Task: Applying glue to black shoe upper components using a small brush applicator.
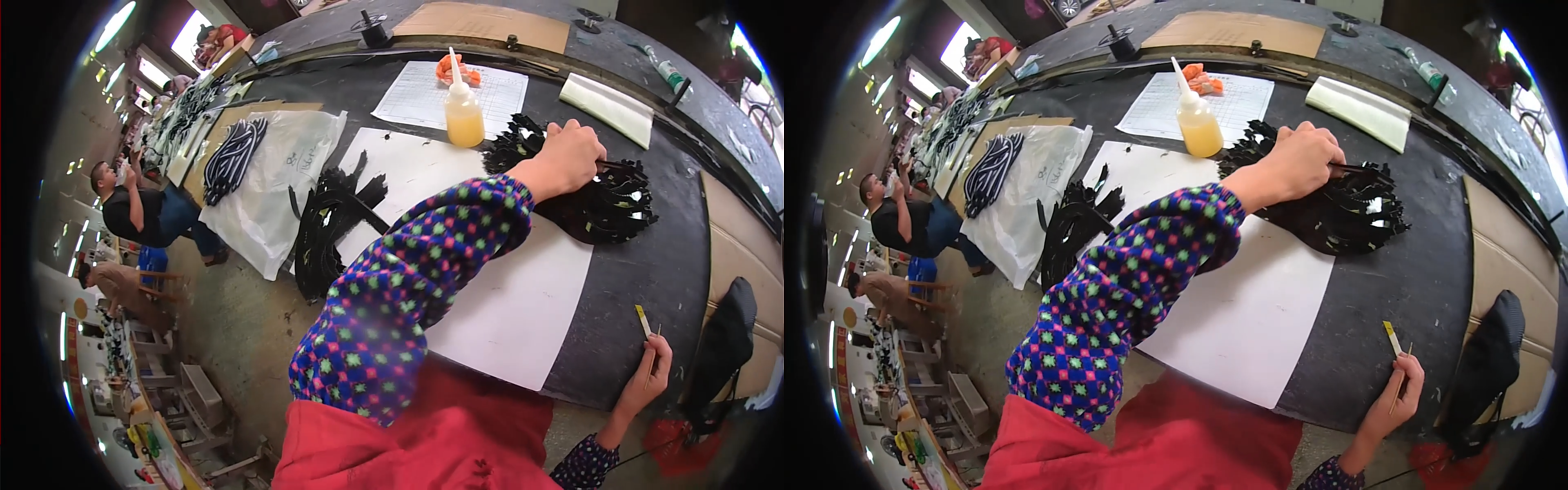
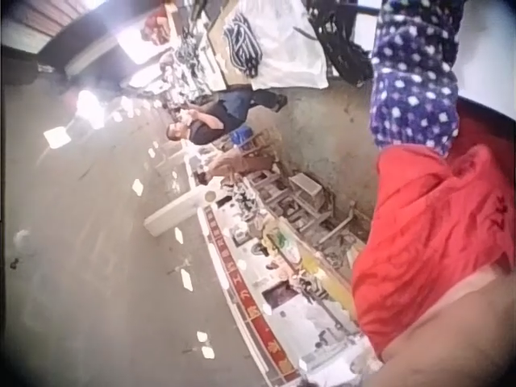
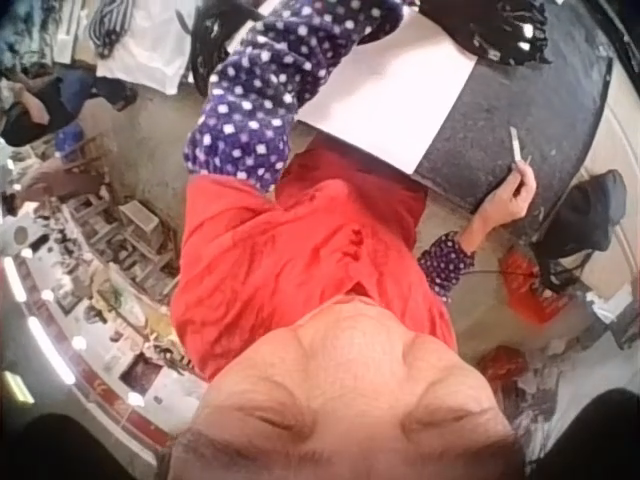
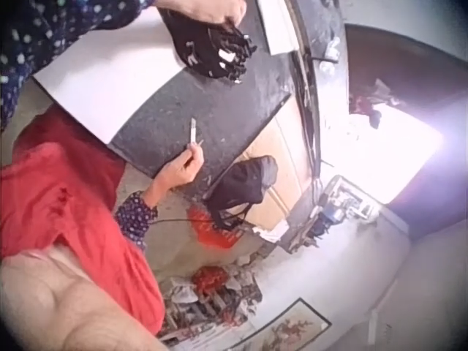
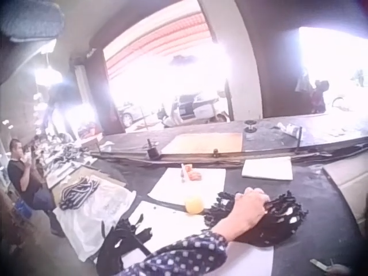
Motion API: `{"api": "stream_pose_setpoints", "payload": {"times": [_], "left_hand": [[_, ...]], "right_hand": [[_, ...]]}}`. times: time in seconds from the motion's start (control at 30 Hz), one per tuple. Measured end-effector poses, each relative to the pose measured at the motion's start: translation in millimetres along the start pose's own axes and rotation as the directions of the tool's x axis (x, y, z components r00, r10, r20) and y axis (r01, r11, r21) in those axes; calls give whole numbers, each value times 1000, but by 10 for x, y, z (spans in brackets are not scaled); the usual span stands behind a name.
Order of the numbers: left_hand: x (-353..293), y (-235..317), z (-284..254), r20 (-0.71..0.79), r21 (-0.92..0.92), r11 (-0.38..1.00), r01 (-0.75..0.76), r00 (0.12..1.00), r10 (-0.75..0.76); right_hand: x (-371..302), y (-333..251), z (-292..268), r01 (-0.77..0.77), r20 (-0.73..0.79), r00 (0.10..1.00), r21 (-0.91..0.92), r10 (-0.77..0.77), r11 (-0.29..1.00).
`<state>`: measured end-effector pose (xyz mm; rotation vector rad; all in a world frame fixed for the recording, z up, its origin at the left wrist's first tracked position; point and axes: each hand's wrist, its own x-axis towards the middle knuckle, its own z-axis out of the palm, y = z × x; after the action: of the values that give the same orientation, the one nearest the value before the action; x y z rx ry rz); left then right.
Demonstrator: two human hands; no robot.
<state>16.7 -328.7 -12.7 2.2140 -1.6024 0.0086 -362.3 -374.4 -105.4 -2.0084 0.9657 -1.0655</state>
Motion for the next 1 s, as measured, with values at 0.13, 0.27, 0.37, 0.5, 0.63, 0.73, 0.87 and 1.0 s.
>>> {"api": "stream_pose_setpoints", "payload": {"times": [0.13, 0.27, 0.37, 0.5, 0.63, 0.73, 0.87, 1.0], "left_hand": [[296, -62, -100, -95, -252, 967, 43, 993, -69], [503, -88, -304, -432, -205, 977, -61, 901, -35], [377, -3, -486, -584, -8, 980, -200, 796, 158], [-333, 184, -291, -464, 209, 955, -213, 838, 288], [-795, 257, 370, -318, 153, 988, -19, 946, 67], [-1145, 358, 176, -410, 42, 999, 18, 912, 1], [-2103, 2, -103, -354, 108, 968, 225, 919, -174], [-2961, -628, -755, -413, 129, 804, 581, 768, -489]], "right_hand": [[-11, 38, -12, 22, -24, 999, 39, -21, 999], [-28, 30, -4, -32, -42, 998, 80, 36, 996], [-11, 49, -12, -37, -36, 999, 77, 40, 996], [9, -11, 9, -24, -15, 1000, 38, 24, 999], [22, 124, -19, 2, -15, 1000, -1, -2, 1000], [31, 207, -42, -14, -13, 1000, 34, 15, 999], [13, 229, -48, -22, -111, 993, 69, 29, 997], [-97, -245, 37, 167, -132, 978, 36, -161, 985]]}}
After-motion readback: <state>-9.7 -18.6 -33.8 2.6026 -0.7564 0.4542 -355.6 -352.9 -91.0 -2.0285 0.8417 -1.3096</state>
